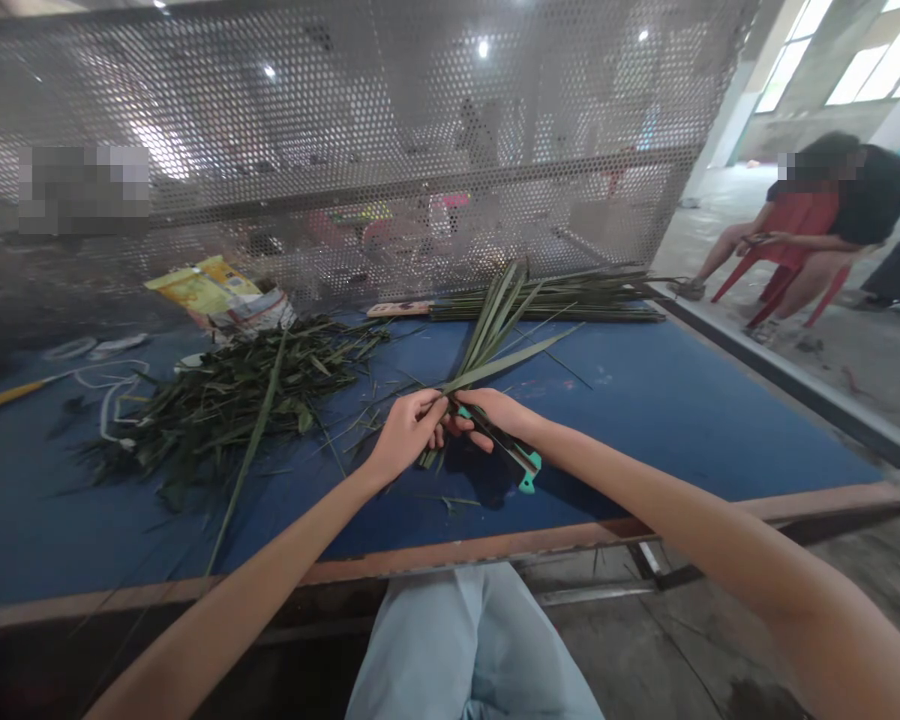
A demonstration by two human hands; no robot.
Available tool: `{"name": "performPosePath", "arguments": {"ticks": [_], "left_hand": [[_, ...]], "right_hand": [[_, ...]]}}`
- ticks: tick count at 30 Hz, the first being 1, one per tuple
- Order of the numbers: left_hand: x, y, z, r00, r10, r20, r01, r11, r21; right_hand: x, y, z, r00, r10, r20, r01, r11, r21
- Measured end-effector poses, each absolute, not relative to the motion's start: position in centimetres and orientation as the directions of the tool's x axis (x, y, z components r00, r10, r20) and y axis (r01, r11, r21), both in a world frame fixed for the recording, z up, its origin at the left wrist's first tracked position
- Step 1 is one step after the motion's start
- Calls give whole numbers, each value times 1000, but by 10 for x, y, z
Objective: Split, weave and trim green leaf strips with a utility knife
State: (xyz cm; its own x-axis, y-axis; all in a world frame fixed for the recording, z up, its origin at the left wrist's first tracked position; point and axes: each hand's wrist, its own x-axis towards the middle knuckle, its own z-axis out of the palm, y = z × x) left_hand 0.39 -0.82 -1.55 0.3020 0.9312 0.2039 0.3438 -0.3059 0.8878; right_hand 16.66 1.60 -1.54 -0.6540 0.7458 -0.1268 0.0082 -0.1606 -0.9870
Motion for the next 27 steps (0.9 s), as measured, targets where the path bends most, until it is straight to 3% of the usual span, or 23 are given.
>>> {"name": "performPosePath", "arguments": {"ticks": [4, 13, 20, 27], "left_hand": [[4, -8, -15, 309, 931, 192, 319, -292, 902], [3, -7, -18, 299, 931, 209, 385, -319, 866], [4, -7, -20, 290, 933, 213, 405, -321, 856], [3, -3, -13, 350, 932, 93, 214, -177, 961]], "right_hand": [[168, 17, -15, -676, 723, -141, -7, -198, -980], [166, 15, -16, -651, 757, -50, 42, -30, -999], [167, 16, -22, -671, 741, -25, 34, -3, -999], [166, 17, -19, -635, 772, -33, 21, -25, -999]]}}
